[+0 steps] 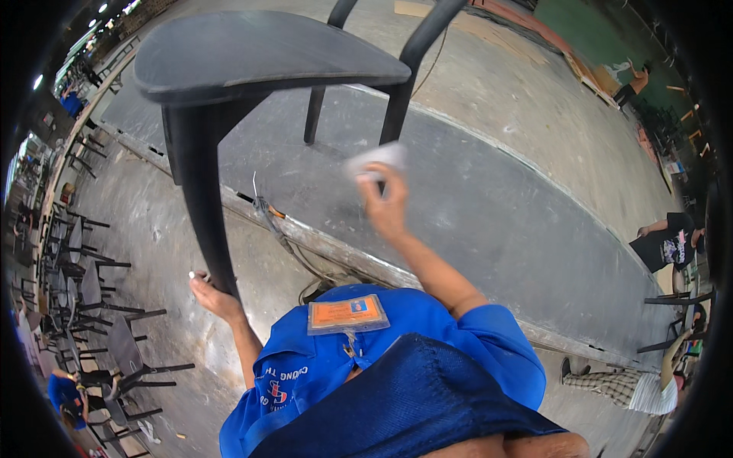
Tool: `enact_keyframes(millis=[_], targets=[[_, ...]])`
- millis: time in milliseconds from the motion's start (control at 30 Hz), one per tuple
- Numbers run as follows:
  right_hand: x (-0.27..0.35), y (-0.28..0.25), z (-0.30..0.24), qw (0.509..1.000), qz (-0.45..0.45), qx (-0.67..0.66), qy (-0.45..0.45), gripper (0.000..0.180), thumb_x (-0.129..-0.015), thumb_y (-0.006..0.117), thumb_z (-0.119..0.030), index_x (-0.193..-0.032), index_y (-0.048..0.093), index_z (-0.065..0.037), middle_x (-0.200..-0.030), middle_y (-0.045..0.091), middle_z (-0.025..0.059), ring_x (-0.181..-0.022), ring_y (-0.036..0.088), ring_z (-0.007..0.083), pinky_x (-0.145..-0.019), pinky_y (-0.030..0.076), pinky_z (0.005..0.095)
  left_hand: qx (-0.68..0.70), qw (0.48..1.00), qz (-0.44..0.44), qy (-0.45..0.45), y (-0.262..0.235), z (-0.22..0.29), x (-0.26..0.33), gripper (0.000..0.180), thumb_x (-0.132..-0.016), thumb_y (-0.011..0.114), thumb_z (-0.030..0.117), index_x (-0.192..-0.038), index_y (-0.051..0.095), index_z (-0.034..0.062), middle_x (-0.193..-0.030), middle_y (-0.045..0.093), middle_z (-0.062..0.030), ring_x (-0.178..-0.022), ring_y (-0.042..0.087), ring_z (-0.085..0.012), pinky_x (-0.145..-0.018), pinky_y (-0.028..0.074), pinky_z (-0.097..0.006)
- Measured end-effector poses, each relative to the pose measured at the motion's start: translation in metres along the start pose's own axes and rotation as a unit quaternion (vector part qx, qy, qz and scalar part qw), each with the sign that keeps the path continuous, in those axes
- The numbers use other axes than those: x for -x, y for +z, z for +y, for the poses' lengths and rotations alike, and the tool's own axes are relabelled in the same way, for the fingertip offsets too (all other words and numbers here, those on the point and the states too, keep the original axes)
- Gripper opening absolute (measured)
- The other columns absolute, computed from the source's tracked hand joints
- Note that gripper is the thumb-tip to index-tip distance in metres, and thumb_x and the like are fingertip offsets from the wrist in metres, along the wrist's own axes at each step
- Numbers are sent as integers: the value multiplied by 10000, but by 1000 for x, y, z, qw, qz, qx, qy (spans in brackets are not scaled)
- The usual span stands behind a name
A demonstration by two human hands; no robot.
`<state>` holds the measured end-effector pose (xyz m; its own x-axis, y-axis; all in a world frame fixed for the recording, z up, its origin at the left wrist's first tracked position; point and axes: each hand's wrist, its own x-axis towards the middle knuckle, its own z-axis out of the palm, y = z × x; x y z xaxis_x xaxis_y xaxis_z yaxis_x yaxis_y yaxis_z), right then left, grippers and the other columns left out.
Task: The person wipes a black chair with a white cloth, cleaning the legs, backrest, and seat. The chair is rotated and tilted to access all surfaces. The person then places the chair on the floor.
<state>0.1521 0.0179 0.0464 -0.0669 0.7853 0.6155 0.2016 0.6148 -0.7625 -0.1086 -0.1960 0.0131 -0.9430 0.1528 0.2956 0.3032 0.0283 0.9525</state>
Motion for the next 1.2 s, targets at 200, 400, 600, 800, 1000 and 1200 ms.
enact_keyframes(millis=[200,400,600,800,1000,1200], targets=[[-43,14,107,962,37,229,141,505,-738,753,-323,-1092,554,-23,-1152,458,177,-1053,490,277,-799,448,339,45,999,19,-1,-11,-26,-69,375,-980,344,378,-885,491,47,-699,489,-44,-613,473,-106,-544,402,-226],[-66,52,111,961,-36,-99,257,174,-666,746,-121,-709,625,-3,-634,605,29,-586,565,118,-563,446,272,94,995,2,26,-6,-34,-106,411,-966,350,397,-939,486,10,-687,582,-136,-520,578,-190,-466,482,-265],[-34,38,75,953,71,-67,288,154,-646,721,-103,-695,623,5,-606,607,47,-565,580,126,-542,453,276,120,992,-33,-36,14,-20,-142,417,-948,356,375,-982,522,-6,-743,584,-138,-553,592,-208,-492,513,-301],[-27,-33,6,940,162,109,280,160,-633,697,-93,-697,589,6,-611,597,48,-573,573,122,-543,450,281,151,967,-189,-74,89,-20,-157,354,-953,367,375,-911,484,44,-685,581,-118,-493,568,-185,-433,472,-264],[-28,-71,-54,901,211,289,245,205,-620,645,-125,-722,567,35,-616,597,144,-586,613,250,-574,471,347,136,933,-289,-166,182,-25,-141,348,-967,348,362,-905,489,50,-680,543,-86,-511,546,-165,-436,458,-280],[-60,-84,-49,869,211,334,297,282,-621,657,-210,-730,622,48,-656,632,172,-648,647,253,-607,481,362,81,927,-360,71,215,-21,-156,330,-992,323,297,-867,481,35,-763,499,-71,-712,495,-145,-678,433,-277]])
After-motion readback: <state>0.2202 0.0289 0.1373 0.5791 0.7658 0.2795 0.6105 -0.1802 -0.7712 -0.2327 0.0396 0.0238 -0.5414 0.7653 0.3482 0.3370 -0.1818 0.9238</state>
